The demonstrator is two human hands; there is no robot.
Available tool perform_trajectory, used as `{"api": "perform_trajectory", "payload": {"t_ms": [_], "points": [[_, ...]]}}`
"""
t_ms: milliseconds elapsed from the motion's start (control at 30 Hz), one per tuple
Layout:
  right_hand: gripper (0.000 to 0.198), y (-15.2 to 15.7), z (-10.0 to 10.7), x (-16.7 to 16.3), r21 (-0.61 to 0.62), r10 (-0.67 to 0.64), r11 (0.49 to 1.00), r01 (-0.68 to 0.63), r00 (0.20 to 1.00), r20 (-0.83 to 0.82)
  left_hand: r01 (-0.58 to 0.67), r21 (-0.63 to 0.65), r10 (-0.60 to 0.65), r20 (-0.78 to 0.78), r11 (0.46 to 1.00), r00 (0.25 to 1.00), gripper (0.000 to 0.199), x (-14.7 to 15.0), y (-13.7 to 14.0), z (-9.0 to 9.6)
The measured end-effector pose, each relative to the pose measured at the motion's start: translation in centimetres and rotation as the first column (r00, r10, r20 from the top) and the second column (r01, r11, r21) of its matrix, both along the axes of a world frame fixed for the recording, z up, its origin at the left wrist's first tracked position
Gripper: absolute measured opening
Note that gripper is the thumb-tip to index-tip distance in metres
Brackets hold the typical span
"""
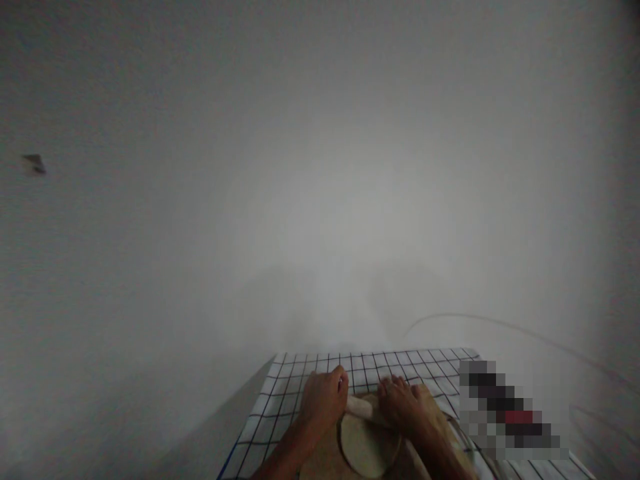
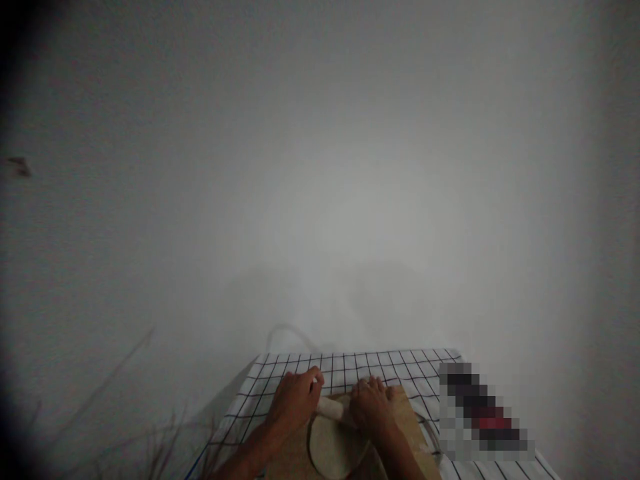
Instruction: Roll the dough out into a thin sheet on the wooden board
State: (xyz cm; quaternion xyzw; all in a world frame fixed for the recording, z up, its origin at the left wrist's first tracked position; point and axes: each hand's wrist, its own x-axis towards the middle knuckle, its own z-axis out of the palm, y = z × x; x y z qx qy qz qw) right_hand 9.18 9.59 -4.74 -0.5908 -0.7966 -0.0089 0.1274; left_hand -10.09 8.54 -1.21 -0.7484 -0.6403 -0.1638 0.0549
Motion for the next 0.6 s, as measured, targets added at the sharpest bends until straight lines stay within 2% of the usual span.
{"api": "perform_trajectory", "payload": {"t_ms": [200, 300, 400, 500, 600], "points": [[0.042, 0.6, -1.3, 0.8, -0.001, 0.02, 1.0, -0.02, 0.999, 0.048, 0.108, -0.033, -0.108, 0.001, 0.994, 0.994, 0.039, -1.1, -0.2, -1.2], [0.043, 0.7, -1.4, 0.6, -0.012, 0.057, 0.998, -0.056, 0.995, 0.076, 0.191, -0.093, -0.193, -0.014, 0.977, 0.981, 0.046, -1.4, 1.8, -1.5], [0.045, 0.9, -1.3, 0.3, -0.007, 0.074, 0.997, -0.073, 0.993, 0.089, 0.196, -0.196, -0.205, -0.027, 0.961, 0.978, 0.048, -1.3, 4.6, -1.9], [0.045, 1.1, -1.3, 0.2, -0.008, 0.016, 1.0, -0.016, 0.997, 0.076, 0.197, -0.281, -0.216, -0.038, 0.939, 0.976, 0.05, -1.0, 6.9, -2.5], [0.044, 1.3, -1.6, 0.1, -0.019, -0.057, 0.998, 0.058, 0.997, 0.047, 0.262, -0.31, -0.288, -0.042, 0.914, 0.957, 0.047, -0.9, 7.8, -2.8]]}}
